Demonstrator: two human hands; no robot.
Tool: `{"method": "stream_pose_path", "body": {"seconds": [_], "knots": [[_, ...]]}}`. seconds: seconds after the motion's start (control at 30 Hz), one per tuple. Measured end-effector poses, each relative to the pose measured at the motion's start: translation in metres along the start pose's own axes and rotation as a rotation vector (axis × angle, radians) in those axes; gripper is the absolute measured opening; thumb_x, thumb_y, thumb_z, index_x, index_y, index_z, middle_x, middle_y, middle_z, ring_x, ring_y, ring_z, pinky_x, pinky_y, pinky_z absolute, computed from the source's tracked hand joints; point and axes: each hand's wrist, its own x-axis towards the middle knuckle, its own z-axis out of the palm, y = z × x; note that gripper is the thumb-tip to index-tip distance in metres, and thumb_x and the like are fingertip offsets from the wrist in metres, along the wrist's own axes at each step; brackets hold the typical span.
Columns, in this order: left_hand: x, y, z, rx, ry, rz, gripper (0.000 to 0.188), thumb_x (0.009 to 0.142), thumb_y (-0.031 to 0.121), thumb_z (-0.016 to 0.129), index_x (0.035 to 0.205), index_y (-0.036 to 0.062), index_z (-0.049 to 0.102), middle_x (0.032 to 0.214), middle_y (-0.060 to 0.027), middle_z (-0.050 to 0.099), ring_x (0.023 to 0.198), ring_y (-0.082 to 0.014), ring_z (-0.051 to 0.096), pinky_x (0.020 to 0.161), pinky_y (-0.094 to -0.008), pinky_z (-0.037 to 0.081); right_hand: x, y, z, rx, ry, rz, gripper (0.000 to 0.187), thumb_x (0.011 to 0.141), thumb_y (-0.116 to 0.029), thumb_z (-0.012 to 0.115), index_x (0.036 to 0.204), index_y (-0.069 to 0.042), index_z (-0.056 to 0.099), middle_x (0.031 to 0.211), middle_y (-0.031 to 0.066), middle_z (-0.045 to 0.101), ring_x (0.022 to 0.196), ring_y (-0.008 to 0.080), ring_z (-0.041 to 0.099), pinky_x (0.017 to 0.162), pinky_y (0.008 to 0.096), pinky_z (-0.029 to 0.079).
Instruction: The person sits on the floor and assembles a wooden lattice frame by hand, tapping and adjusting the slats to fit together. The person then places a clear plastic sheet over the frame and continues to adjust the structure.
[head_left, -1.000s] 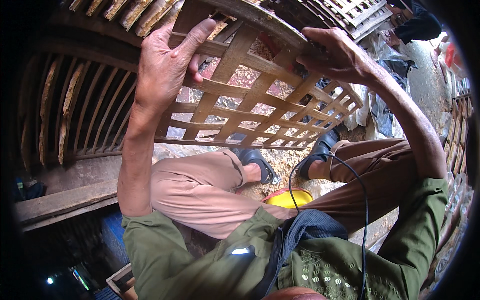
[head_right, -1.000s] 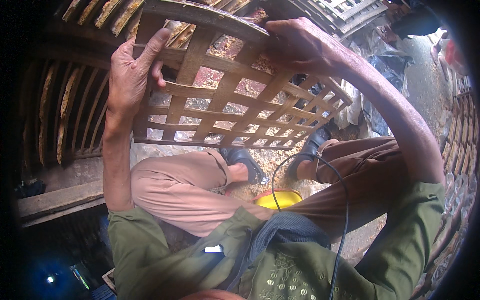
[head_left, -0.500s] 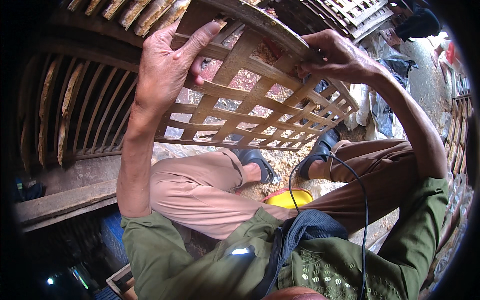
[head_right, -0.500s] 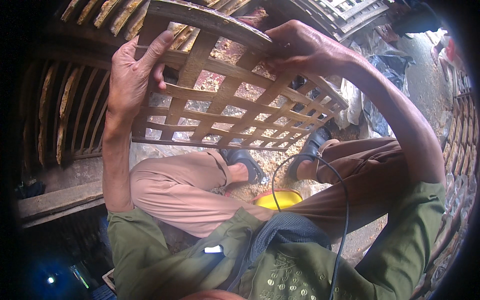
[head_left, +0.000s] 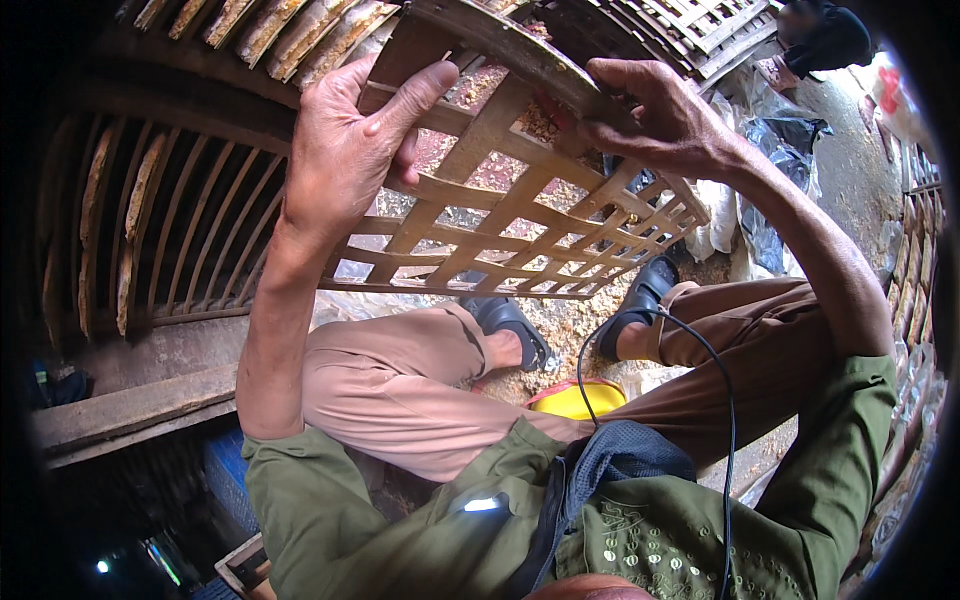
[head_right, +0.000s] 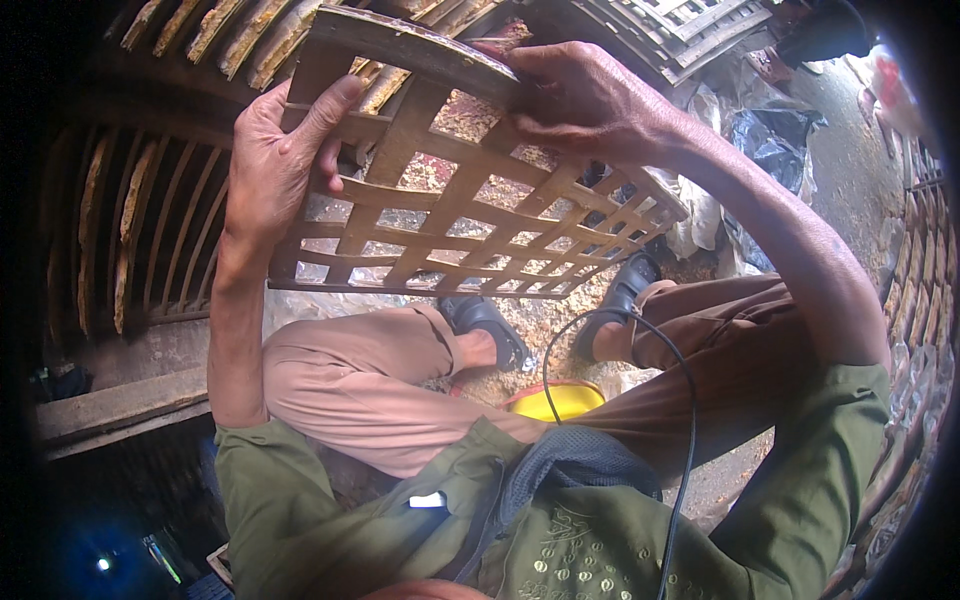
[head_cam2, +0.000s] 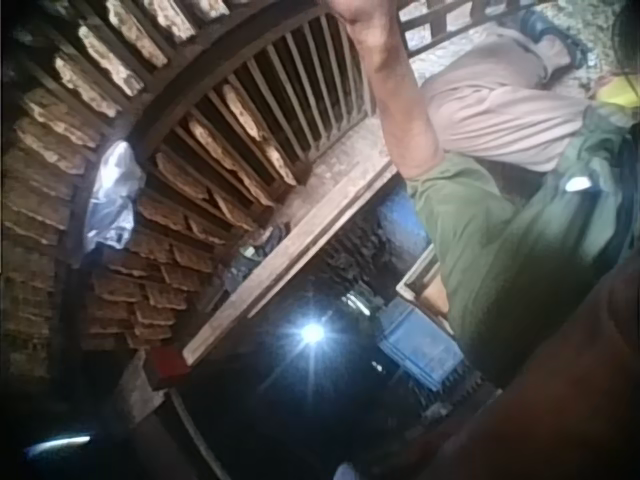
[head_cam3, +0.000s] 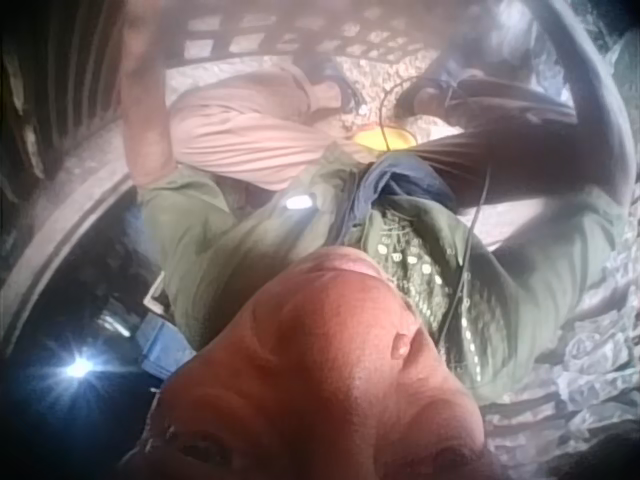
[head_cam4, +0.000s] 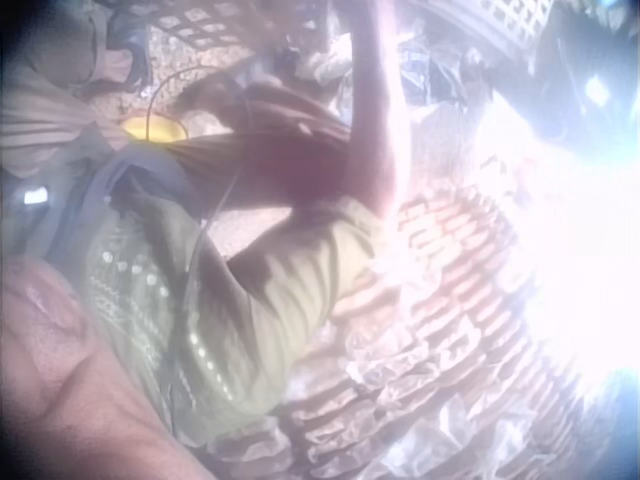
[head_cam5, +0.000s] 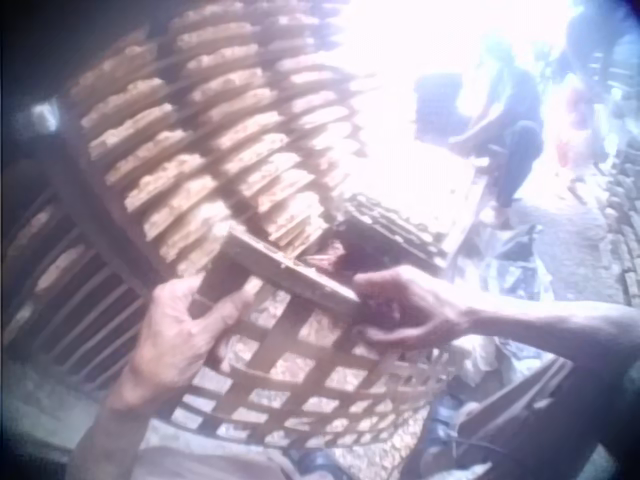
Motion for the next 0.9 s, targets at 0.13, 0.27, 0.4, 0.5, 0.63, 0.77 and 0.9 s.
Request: {"method": "stream_pose_path", "body": {"seconds": [0.13, 0.27, 0.4, 0.5, 0.63, 0.77, 0.9], "knots": [[-0.002, 0.002, 0.005, -0.004, -0.037, 0.030, 0.035, 0.100, 0.034, 0.081, 0.112, 0.0011, 0.075, 0.057, 0.0013, 0.061, 0.047, -0.0040, 0.059, 0.043, -0.0213, 0.049, 0.008, -0.007, 0.006, -0.077, -0.035, 0.034, 0.044, 0.103, -0.035, 0.077, 0.131, -0.003, 0.068, 0.092, 0.0081, 0.077, 0.080, 0.0125, 0.072, 0.075, 0.0336, 0.061], [-0.001, -0.002, 0.004, -0.010, -0.037, -0.006, 0.035, 0.100, 0.035, 0.081, 0.109, 0.0014, 0.074, 0.058, 0.0005, 0.062, 0.047, -0.0040, 0.059, 0.043, -0.0212, 0.049, 0.011, -0.007, 0.000, -0.090, -0.163, 0.057, 0.034, 0.102, -0.031, 0.077, 0.124, -0.006, 0.069, 0.100, 0.0071, 0.077, 0.089, 0.0134, 0.070, 0.080, 0.0374, 0.058], [0.001, -0.006, 0.000, 0.022, -0.026, -0.009, 0.035, 0.101, 0.035, 0.080, 0.105, 0.0019, 0.074, 0.058, 0.0000, 0.063, 0.047, -0.0047, 0.060, 0.044, -0.0216, 0.049, 0.001, 0.000, -0.002, -0.171, -0.132, 0.039, 0.031, 0.101, -0.024, 0.076, 0.125, -0.006, 0.067, 0.101, 0.0075, 0.076, 0.092, 0.0172, 0.070, 0.081, 0.0404, 0.056], [-0.001, -0.003, -0.002, 0.030, 0.001, -0.022, 0.035, 0.100, 0.036, 0.080, 0.103, 0.0019, 0.074, 0.058, 0.0001, 0.062, 0.048, -0.0048, 0.060, 0.044, -0.0217, 0.049, 0.000, 0.004, 0.003, -0.317, -0.091, 0.071, 0.034, 0.098, -0.019, 0.075, 0.127, -0.005, 0.066, 0.099, 0.0093, 0.075, 0.087, 0.0188, 0.069, 0.077, 0.0403, 0.055], [0.006, -0.006, -0.004, -0.025, 0.026, -0.002, 0.034, 0.100, 0.035, 0.081, 0.101, 0.0018, 0.074, 0.060, 0.0003, 0.063, 0.049, -0.0046, 0.060, 0.044, -0.0214, 0.049, -0.005, 0.039, -0.007, -0.329, -0.033, 0.008, 0.040, 0.096, -0.018, 0.075, 0.132, -0.003, 0.065, 0.099, 0.0130, 0.075, 0.085, 0.0214, 0.069, 0.075, 0.0410, 0.055], [0.002, -0.002, -0.012, -0.078, 0.020, -0.021, 0.031, 0.100, 0.032, 0.082, 0.103, 0.0018, 0.076, 0.063, 0.0014, 0.064, 0.050, -0.0037, 0.059, 0.045, -0.0209, 0.049, 0.005, 0.019, -0.008, -0.345, -0.091, 0.094, 0.043, 0.096, -0.020, 0.075, 0.132, 0.000, 0.064, 0.100, 0.0149, 0.073, 0.088, 0.0225, 0.070, 0.077, 0.0414, 0.055], [0.001, -0.005, -0.007, -0.047, 0.040, -0.032, 0.029, 0.100, 0.031, 0.082, 0.104, 0.0031, 0.076, 0.063, 0.0034, 0.060, 0.050, -0.0031, 0.057, 0.045, -0.0207, 0.049, 0.004, 0.013, -0.008, 0.146, -0.090, 0.124, 0.037, 0.095, -0.018, 0.077, 0.124, 0.001, 0.066, 0.102, 0.0071, 0.073, 0.094, 0.0181, 0.069, 0.081, 0.0386, 0.057]]}}
